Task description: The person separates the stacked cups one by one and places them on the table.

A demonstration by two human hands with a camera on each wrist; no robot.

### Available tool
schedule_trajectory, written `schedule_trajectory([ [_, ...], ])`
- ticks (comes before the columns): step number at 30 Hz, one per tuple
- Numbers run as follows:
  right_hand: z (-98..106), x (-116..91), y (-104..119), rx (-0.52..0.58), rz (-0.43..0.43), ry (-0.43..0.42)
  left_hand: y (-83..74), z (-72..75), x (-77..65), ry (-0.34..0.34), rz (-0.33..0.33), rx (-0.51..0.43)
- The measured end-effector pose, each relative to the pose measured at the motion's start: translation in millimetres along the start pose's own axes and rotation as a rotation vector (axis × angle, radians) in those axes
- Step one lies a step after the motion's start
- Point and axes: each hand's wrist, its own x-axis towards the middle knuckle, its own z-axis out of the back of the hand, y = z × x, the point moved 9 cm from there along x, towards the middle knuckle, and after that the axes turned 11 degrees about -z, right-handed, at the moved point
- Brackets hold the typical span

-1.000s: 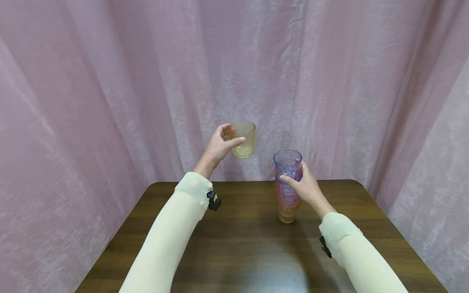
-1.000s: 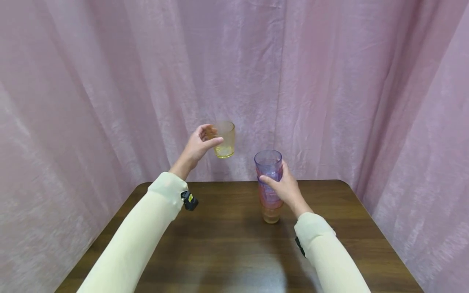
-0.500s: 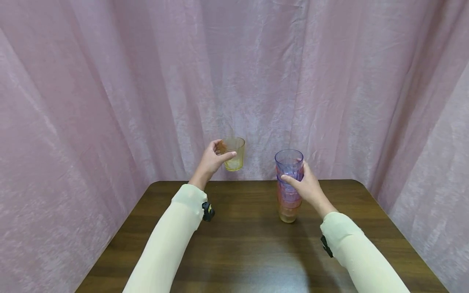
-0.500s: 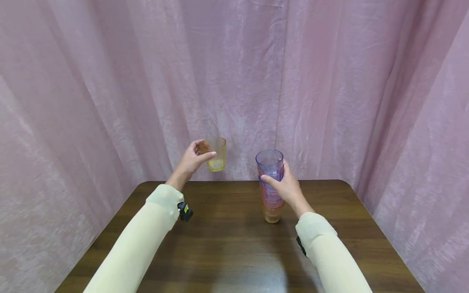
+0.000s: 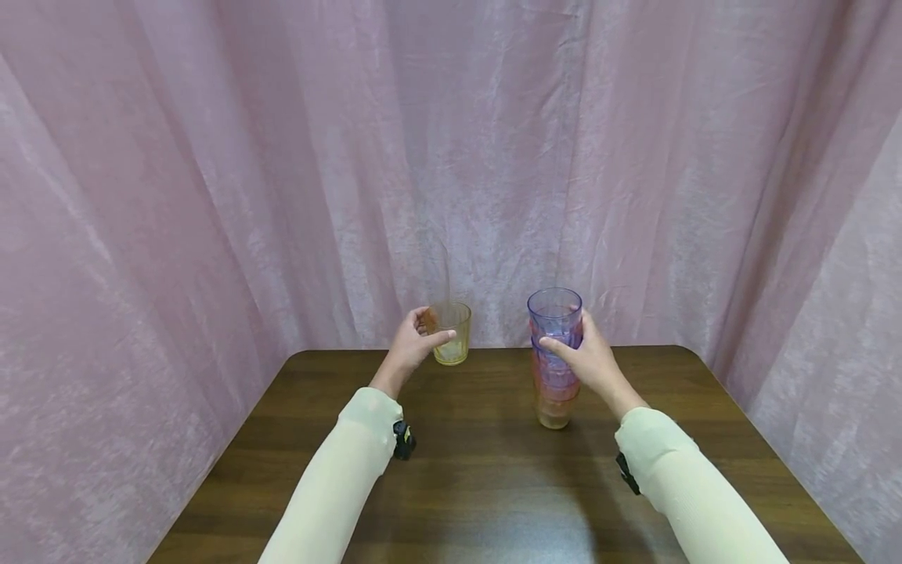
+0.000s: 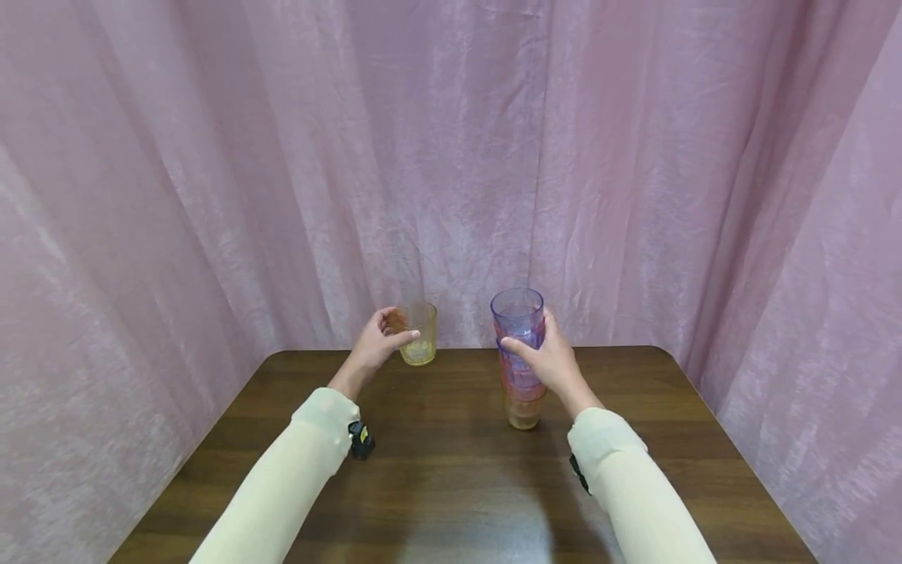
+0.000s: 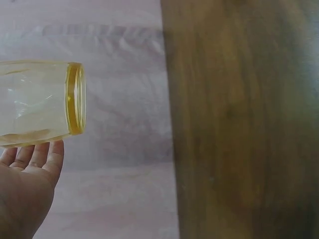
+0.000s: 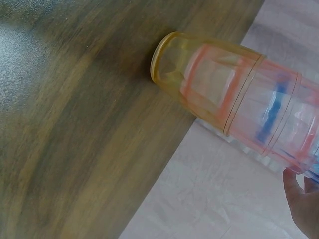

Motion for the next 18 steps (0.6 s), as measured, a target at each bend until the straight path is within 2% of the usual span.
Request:
schedule_trajectory([
  [10, -0.7, 0.3, 0.1, 0.001, 0.002, 0.006, 32.4, -5.0, -19.7, -0.021, 0.044, 0.013],
  [15, -0.9, 0.2, -0.5, 0.003, -0.001, 0.002, 44.3, -6.3, -26.7, -0.038, 0.038, 0.007],
  [18, -1.1, 0.0, -1.0, -0.001, 0.000, 0.002, 51.8, -7.1, -31.6, -0.036, 0.063, 0.015],
])
